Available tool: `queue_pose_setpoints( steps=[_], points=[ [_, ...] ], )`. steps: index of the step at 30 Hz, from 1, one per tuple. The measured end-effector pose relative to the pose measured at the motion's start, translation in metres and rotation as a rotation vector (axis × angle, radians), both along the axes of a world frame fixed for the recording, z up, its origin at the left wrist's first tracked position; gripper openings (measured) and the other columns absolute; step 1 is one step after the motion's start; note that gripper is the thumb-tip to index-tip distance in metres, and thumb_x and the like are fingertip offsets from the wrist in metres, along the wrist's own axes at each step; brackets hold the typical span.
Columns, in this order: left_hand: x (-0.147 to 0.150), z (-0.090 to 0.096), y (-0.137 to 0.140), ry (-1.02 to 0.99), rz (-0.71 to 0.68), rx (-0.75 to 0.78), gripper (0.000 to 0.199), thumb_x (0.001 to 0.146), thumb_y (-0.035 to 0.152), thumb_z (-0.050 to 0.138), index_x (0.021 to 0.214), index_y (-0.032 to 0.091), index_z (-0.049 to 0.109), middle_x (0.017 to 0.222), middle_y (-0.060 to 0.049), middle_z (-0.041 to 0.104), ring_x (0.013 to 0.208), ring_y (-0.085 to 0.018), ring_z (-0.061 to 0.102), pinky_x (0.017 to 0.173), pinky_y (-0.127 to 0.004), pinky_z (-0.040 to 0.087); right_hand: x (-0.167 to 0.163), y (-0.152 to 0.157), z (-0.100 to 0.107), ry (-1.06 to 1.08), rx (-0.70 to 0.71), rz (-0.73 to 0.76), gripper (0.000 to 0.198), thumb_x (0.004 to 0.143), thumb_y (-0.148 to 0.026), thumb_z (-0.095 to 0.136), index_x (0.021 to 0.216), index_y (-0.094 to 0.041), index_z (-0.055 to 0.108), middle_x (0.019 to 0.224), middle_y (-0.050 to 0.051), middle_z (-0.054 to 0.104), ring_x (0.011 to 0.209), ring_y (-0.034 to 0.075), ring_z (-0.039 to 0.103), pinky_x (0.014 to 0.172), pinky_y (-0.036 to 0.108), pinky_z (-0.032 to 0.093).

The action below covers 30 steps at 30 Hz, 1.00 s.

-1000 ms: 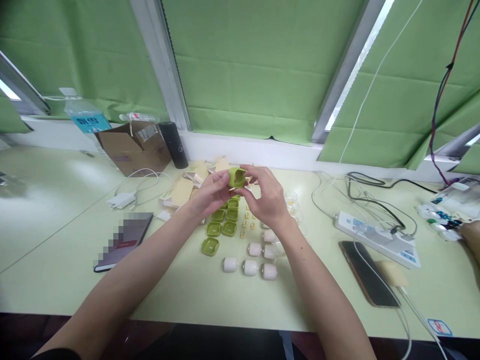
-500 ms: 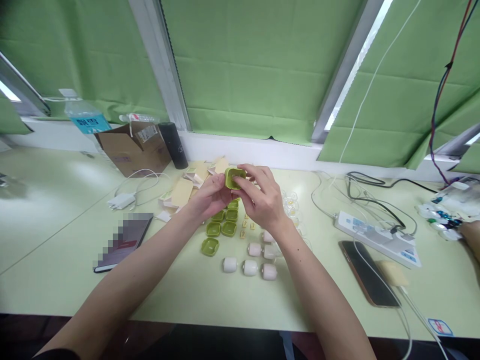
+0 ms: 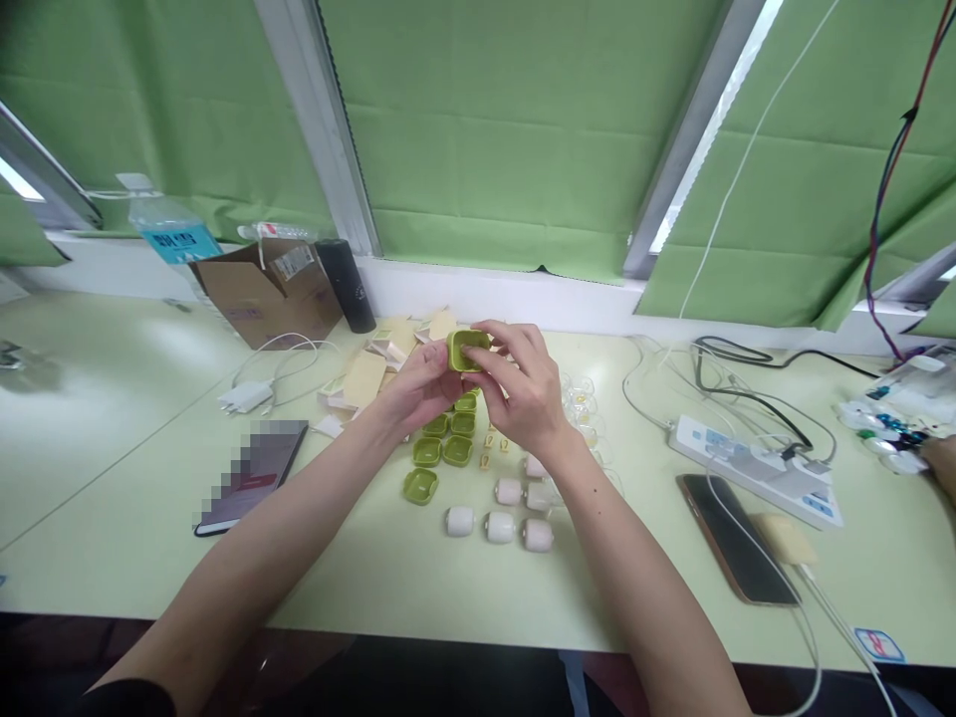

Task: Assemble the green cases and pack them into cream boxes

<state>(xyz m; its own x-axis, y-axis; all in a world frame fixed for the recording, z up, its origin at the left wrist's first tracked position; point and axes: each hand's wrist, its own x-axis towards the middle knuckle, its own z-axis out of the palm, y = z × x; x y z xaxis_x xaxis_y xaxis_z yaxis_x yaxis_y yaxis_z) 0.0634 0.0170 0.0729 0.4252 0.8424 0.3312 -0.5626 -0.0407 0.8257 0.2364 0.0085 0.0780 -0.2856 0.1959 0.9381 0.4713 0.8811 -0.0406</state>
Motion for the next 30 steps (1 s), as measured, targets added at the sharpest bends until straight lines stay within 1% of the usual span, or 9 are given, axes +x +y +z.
queue_pose_setpoints(
  steps=[5, 9, 13, 18, 23, 26, 28, 30],
  points=[
    [0.001, -0.001, 0.000, -0.007, 0.024, -0.014, 0.047, 0.067, 0.056, 0.095, 0.094, 0.021, 0.079, 0.104, -0.007, 0.075, 0.092, -0.019, 0.070, 0.083, -0.032, 0.058, 0.000, 0.000, -0.002, 0.012, -0.039, -0.008, 0.023, 0.097, -0.018, 0.063, 0.112, -0.031, 0.073, 0.128, 0.007, 0.072, 0.106, 0.029, 0.063, 0.080, 0.051, 0.062],
    [0.002, -0.001, 0.000, -0.012, 0.024, 0.001, 0.045, 0.070, 0.055, 0.093, 0.092, 0.019, 0.078, 0.101, -0.006, 0.075, 0.089, -0.017, 0.070, 0.083, -0.032, 0.057, 0.000, 0.000, -0.003, 0.014, -0.037, -0.025, 0.020, 0.098, -0.020, 0.062, 0.109, -0.031, 0.074, 0.127, 0.007, 0.073, 0.106, 0.030, 0.063, 0.078, 0.051, 0.063],
    [0.002, -0.002, 0.001, -0.008, 0.034, -0.005, 0.045, 0.070, 0.056, 0.093, 0.087, 0.019, 0.075, 0.102, -0.006, 0.075, 0.088, -0.017, 0.070, 0.082, -0.033, 0.057, 0.000, 0.001, -0.003, 0.011, -0.038, -0.042, 0.020, 0.099, -0.022, 0.061, 0.109, -0.032, 0.075, 0.127, 0.007, 0.073, 0.105, 0.030, 0.063, 0.078, 0.052, 0.064],
    [0.002, 0.000, 0.000, 0.002, 0.023, 0.000, 0.048, 0.070, 0.057, 0.092, 0.097, 0.020, 0.077, 0.108, -0.008, 0.075, 0.098, -0.020, 0.071, 0.083, -0.032, 0.057, -0.001, 0.001, -0.003, 0.031, -0.041, -0.016, 0.018, 0.100, -0.022, 0.061, 0.107, -0.031, 0.075, 0.128, 0.008, 0.072, 0.106, 0.029, 0.063, 0.080, 0.053, 0.064],
    [0.002, -0.001, 0.000, 0.001, 0.037, -0.005, 0.045, 0.071, 0.057, 0.092, 0.090, 0.019, 0.076, 0.098, -0.005, 0.074, 0.092, -0.018, 0.071, 0.082, -0.031, 0.058, 0.000, 0.002, -0.002, 0.002, -0.133, -0.031, 0.018, 0.101, -0.026, 0.060, 0.105, -0.032, 0.076, 0.130, 0.007, 0.071, 0.113, 0.031, 0.060, 0.078, 0.053, 0.064],
    [0.002, 0.000, 0.000, -0.002, 0.045, 0.008, 0.045, 0.071, 0.056, 0.092, 0.093, 0.020, 0.076, 0.099, -0.005, 0.074, 0.096, -0.019, 0.072, 0.081, -0.030, 0.058, -0.001, 0.000, 0.002, -0.019, -0.146, -0.049, 0.018, 0.102, -0.028, 0.059, 0.108, -0.033, 0.075, 0.132, 0.007, 0.070, 0.118, 0.032, 0.059, 0.084, 0.057, 0.062],
    [0.001, 0.002, 0.000, -0.013, 0.066, 0.031, 0.044, 0.074, 0.056, 0.090, 0.096, 0.021, 0.076, 0.102, -0.006, 0.075, 0.101, -0.021, 0.072, 0.081, -0.032, 0.058, -0.002, -0.005, 0.006, -0.008, -0.116, -0.089, 0.015, 0.101, -0.031, 0.060, 0.112, -0.032, 0.072, 0.133, 0.008, 0.068, 0.123, 0.034, 0.059, 0.091, 0.060, 0.059],
    [-0.002, 0.004, 0.001, -0.031, 0.108, 0.049, 0.042, 0.078, 0.056, 0.088, 0.098, 0.021, 0.075, 0.106, -0.007, 0.076, 0.104, -0.023, 0.072, 0.080, -0.033, 0.059, -0.004, -0.014, 0.008, 0.043, -0.080, -0.135, 0.017, 0.099, -0.034, 0.064, 0.114, -0.029, 0.068, 0.132, 0.011, 0.067, 0.123, 0.035, 0.059, 0.095, 0.059, 0.055]
  ],
)
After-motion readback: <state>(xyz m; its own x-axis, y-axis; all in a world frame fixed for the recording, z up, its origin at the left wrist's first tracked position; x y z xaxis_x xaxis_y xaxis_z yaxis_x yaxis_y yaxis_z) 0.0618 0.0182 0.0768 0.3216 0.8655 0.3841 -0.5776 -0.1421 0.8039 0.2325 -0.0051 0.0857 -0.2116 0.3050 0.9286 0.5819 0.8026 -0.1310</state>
